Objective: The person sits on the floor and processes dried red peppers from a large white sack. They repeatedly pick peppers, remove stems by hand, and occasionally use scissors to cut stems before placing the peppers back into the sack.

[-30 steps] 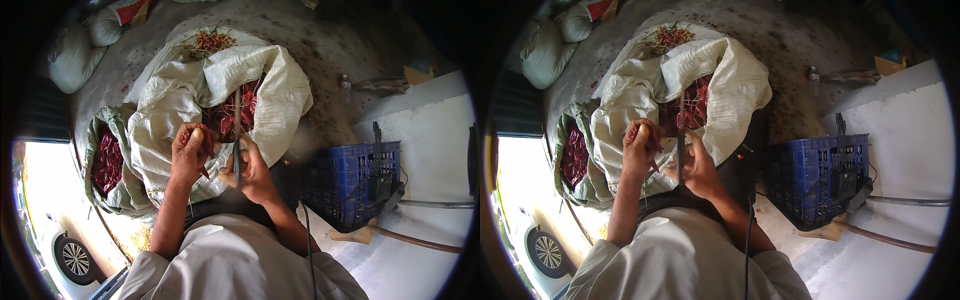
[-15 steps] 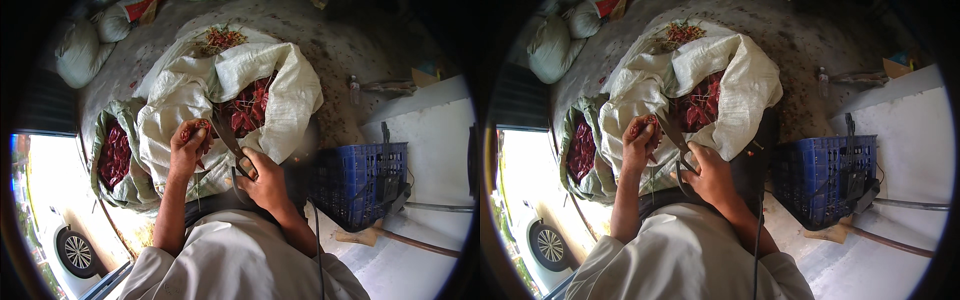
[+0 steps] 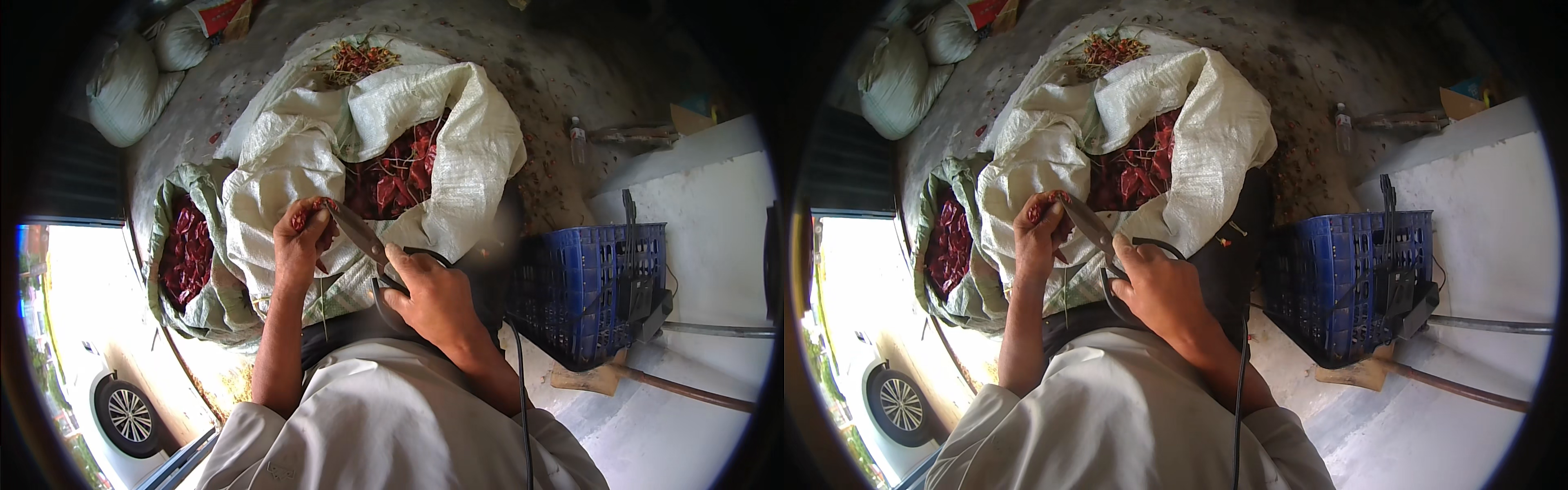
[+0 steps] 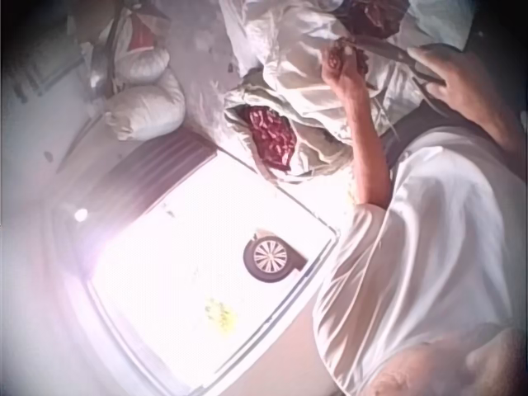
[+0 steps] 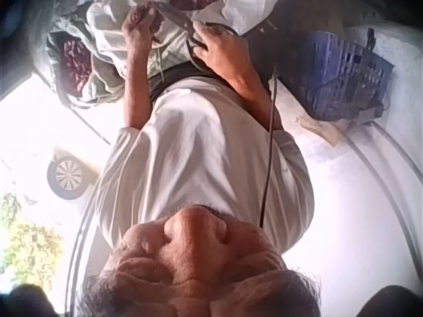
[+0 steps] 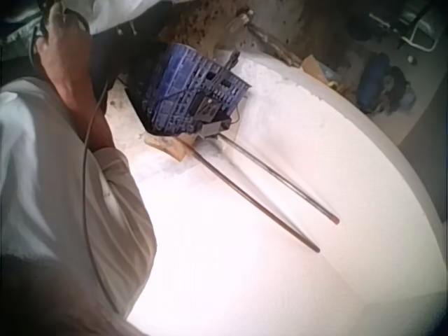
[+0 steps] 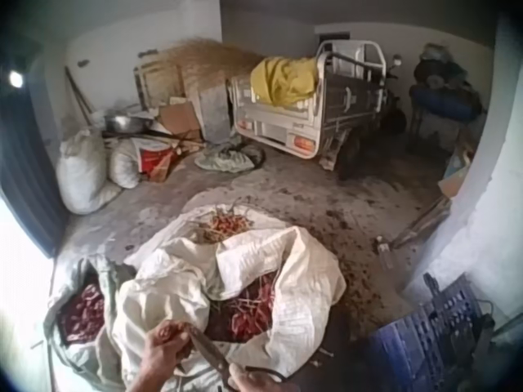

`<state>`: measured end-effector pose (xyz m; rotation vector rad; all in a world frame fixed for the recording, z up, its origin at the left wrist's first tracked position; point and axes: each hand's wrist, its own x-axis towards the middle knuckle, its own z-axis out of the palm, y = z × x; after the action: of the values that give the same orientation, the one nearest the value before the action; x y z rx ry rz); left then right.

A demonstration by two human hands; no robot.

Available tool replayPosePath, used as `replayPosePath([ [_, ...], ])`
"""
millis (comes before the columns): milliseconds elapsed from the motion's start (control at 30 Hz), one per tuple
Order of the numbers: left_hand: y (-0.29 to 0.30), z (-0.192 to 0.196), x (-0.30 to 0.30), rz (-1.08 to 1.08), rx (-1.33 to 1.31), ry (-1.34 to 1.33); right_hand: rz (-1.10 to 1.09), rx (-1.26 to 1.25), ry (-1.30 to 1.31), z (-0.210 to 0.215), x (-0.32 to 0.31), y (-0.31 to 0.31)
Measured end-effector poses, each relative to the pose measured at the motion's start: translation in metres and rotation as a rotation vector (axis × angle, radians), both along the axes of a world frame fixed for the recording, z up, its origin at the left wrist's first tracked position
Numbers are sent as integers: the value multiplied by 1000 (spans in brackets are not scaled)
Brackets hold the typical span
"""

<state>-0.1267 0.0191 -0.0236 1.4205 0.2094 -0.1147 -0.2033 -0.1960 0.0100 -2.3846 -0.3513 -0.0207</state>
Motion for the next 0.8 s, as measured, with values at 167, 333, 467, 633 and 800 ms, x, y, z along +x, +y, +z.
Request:
replayPosePath([
  [167, 3, -3, 2, 7, -4, -7, 11, 0, -5, 4, 0, -2],
  [333, 4, -4, 3, -5, 50, -32, -7, -12, 35, 6, 1, -2],
  [467, 6, -7, 4, -46, 103, -59, 10, -12, 82, 9, -1, -1],
  [633, 9, -12, 5, -40, 181, -82, 24, 37, 102, 7, -3, 2],
  [800, 6, -15, 4, -17, 225, -93, -4, 41, 163, 8, -6, 7],
])
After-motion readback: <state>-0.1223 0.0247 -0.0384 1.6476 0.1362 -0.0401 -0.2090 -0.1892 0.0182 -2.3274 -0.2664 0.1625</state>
